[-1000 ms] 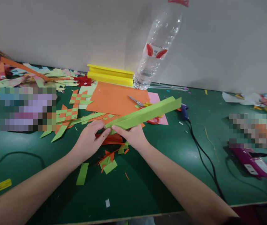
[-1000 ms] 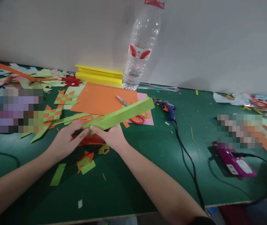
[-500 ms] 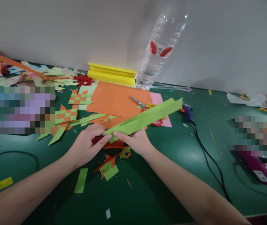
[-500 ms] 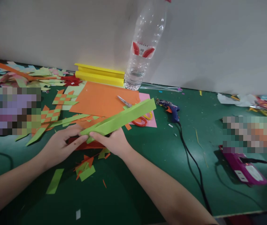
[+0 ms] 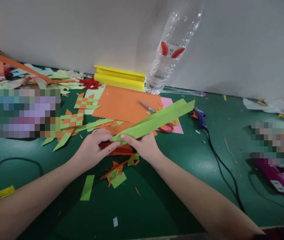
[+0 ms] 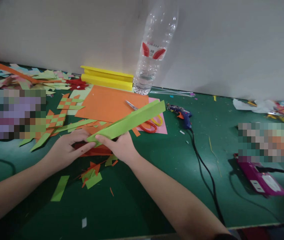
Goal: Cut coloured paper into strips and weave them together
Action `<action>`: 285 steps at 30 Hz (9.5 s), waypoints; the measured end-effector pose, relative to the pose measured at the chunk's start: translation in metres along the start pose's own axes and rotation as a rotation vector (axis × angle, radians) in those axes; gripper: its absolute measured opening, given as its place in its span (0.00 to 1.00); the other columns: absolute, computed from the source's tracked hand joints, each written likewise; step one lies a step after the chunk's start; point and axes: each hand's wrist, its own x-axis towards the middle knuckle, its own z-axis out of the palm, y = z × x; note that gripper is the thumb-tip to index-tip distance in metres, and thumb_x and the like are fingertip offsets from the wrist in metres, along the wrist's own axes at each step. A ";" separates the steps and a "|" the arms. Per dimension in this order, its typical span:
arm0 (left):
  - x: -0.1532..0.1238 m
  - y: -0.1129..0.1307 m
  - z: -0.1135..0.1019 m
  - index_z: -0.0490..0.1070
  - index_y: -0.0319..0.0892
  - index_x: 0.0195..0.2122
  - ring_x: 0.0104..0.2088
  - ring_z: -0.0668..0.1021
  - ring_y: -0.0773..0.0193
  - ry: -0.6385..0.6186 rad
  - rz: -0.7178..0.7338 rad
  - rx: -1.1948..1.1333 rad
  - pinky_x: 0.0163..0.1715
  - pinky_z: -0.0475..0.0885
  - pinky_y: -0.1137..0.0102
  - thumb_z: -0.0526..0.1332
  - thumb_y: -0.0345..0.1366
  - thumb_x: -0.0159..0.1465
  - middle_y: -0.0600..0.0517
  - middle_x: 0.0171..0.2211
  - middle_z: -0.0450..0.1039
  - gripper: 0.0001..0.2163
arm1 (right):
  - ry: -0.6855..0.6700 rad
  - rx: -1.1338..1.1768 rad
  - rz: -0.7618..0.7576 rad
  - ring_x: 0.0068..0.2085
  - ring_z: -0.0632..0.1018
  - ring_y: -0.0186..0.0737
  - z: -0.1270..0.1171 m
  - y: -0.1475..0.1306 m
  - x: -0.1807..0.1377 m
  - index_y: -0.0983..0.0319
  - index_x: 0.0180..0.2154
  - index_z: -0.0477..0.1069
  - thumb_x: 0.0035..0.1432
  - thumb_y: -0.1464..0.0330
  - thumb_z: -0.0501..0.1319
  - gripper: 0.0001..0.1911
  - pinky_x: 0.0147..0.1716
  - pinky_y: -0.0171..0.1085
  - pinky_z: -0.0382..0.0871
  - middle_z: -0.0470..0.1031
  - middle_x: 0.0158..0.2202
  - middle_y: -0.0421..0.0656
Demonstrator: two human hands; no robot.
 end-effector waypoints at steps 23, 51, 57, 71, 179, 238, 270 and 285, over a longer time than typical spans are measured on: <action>0.005 -0.001 0.004 0.60 0.42 0.20 0.25 0.66 0.65 0.010 0.057 0.004 0.33 0.65 0.66 0.53 0.40 0.69 0.56 0.20 0.60 0.19 | 0.054 -0.060 -0.025 0.36 0.80 0.41 -0.005 -0.002 -0.001 0.59 0.30 0.75 0.52 0.62 0.67 0.07 0.40 0.42 0.76 0.81 0.32 0.42; 0.004 0.001 -0.001 0.61 0.42 0.22 0.25 0.67 0.66 -0.075 -0.061 0.028 0.30 0.64 0.71 0.52 0.44 0.68 0.56 0.22 0.61 0.19 | -0.054 0.126 0.001 0.41 0.82 0.42 -0.005 0.002 -0.002 0.59 0.35 0.78 0.50 0.65 0.69 0.08 0.46 0.44 0.77 0.82 0.38 0.43; 0.002 -0.001 -0.001 0.63 0.41 0.22 0.26 0.68 0.66 -0.050 -0.030 0.020 0.30 0.64 0.71 0.53 0.46 0.68 0.56 0.21 0.63 0.20 | -0.081 0.102 0.001 0.41 0.82 0.43 -0.005 0.002 -0.002 0.59 0.34 0.79 0.51 0.65 0.69 0.07 0.46 0.44 0.76 0.82 0.38 0.43; -0.003 0.000 -0.006 0.67 0.42 0.23 0.27 0.71 0.65 -0.009 -0.114 0.032 0.31 0.67 0.69 0.56 0.49 0.64 0.54 0.23 0.69 0.18 | 0.009 0.113 0.004 0.43 0.82 0.44 0.004 0.002 -0.007 0.58 0.35 0.78 0.49 0.64 0.70 0.10 0.47 0.46 0.77 0.82 0.39 0.43; -0.001 -0.012 -0.003 0.57 0.42 0.22 0.22 0.64 0.68 -0.055 0.027 0.067 0.25 0.60 0.72 0.55 0.46 0.67 0.58 0.20 0.56 0.19 | 0.049 0.140 0.172 0.19 0.70 0.30 -0.017 -0.001 0.006 0.61 0.27 0.74 0.44 0.63 0.71 0.11 0.21 0.36 0.71 0.78 0.27 0.41; -0.003 -0.007 -0.001 0.61 0.43 0.20 0.30 0.70 0.61 -0.120 -0.066 0.031 0.31 0.66 0.68 0.57 0.53 0.62 0.55 0.19 0.61 0.21 | -0.063 0.043 -0.013 0.39 0.82 0.44 -0.009 -0.003 -0.008 0.57 0.33 0.79 0.49 0.64 0.70 0.07 0.43 0.45 0.77 0.82 0.37 0.42; 0.000 -0.003 -0.009 0.75 0.44 0.21 0.27 0.74 0.65 -0.113 -0.214 -0.069 0.29 0.70 0.72 0.58 0.52 0.63 0.54 0.23 0.74 0.20 | -0.078 -0.134 0.100 0.35 0.79 0.41 -0.012 -0.001 -0.005 0.55 0.29 0.75 0.51 0.59 0.67 0.08 0.45 0.45 0.75 0.80 0.32 0.40; -0.003 -0.007 -0.007 0.74 0.44 0.21 0.27 0.74 0.65 -0.128 -0.224 -0.052 0.29 0.67 0.72 0.57 0.54 0.64 0.54 0.23 0.73 0.22 | -0.154 -0.182 0.062 0.34 0.78 0.41 -0.014 -0.001 -0.004 0.56 0.28 0.75 0.55 0.57 0.64 0.11 0.42 0.43 0.74 0.78 0.29 0.39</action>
